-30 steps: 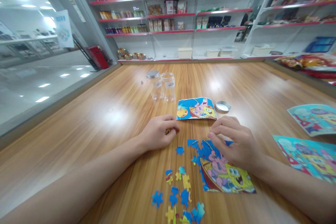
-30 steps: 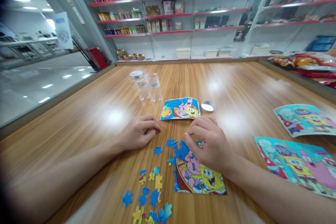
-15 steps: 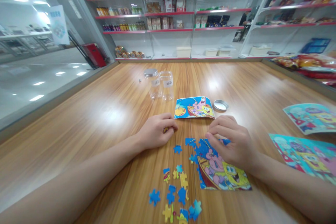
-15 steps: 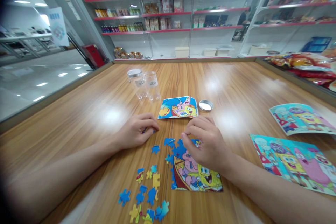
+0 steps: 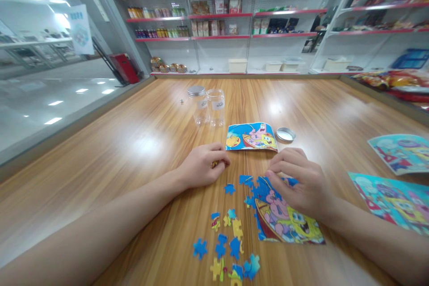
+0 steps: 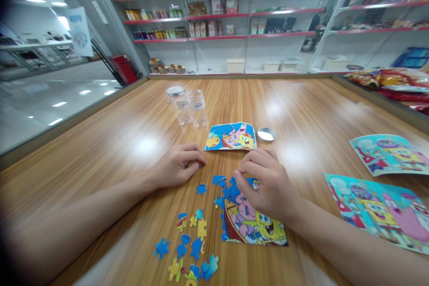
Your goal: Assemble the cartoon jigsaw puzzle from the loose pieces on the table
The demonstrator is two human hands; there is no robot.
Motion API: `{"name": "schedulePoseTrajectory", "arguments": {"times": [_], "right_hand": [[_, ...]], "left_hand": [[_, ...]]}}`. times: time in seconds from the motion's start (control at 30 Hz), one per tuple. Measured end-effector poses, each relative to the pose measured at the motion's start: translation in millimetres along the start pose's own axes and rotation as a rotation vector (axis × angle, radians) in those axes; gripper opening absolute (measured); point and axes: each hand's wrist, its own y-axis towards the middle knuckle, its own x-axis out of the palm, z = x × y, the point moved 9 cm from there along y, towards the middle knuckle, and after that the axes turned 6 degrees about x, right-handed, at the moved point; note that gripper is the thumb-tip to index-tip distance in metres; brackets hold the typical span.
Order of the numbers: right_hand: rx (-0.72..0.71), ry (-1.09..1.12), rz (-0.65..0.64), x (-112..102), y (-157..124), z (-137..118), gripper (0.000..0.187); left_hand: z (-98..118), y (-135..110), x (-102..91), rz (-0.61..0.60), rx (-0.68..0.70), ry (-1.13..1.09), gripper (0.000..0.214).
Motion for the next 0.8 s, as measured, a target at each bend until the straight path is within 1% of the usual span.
{"name": "schedulePoseTrajectory", "arguments": {"times": [0.37, 0.5, 0.57, 0.7, 0.73, 0.8], "right_hand": [[-0.04, 0.0, -0.009, 0, 0, 0, 0.011], [-0.055, -0.001, 0.004, 0, -2, 2, 0.01], [-0.057, -0.003, 0.009, 0, -2, 2, 0.01], [-0.068, 0.005, 0.01, -1, -1, 1, 0.011], [-0.072, 0.008, 0.008, -1, -1, 0, 0.011], [-0.08, 0.011, 0.005, -1, -1, 0, 0.011]], "left_hand": [[0, 1, -1.5, 0.008, -0.038, -0.048, 0.022], [-4, 2, -3.7, 0.042, -0.084, -0.105, 0.021], [-12, 2, -9.1, 0.102, -0.147, -0.139, 0.021], [-42, -4, -26.0, 0.289, -0.343, -0.159, 0.023], [-49, -6, -28.6, 0.321, -0.385, -0.157, 0.024], [-56, -9, -30.1, 0.348, -0.433, -0.154, 0.024]]}}
